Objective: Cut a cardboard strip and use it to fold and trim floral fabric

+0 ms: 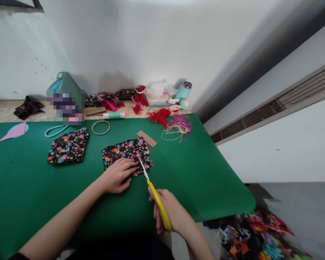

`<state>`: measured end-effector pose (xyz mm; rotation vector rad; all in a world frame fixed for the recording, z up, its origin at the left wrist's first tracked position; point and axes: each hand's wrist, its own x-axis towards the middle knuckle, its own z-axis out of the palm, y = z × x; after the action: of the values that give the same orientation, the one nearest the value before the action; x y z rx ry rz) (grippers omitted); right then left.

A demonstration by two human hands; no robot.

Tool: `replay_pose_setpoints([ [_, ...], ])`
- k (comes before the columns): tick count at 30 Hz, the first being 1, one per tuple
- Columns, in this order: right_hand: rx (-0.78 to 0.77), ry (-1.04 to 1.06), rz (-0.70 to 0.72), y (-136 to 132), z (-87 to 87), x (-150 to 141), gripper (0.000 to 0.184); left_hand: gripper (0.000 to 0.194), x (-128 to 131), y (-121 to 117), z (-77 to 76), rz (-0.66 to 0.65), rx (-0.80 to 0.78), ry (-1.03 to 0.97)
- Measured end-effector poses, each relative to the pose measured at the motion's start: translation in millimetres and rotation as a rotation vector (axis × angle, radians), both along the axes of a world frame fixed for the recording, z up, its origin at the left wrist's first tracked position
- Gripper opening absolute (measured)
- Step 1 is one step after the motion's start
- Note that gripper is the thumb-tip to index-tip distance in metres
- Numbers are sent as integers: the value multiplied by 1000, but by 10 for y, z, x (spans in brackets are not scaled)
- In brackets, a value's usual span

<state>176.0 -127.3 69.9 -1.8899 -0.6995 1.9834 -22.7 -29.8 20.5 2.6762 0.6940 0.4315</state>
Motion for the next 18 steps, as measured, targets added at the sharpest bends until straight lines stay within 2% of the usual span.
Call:
replay_pose_setpoints([
  [4,-6,-3,5,-2,-13,22,37,39,-2,1,-4,-1,-5,-7],
  [10,35,-3,26,-24,-73,86,48,41,-1,4,-8,-6,-3,-21],
  [18,77,-62,68,-29,1,100,50,40,3,2,-2,-2,-4,-9],
])
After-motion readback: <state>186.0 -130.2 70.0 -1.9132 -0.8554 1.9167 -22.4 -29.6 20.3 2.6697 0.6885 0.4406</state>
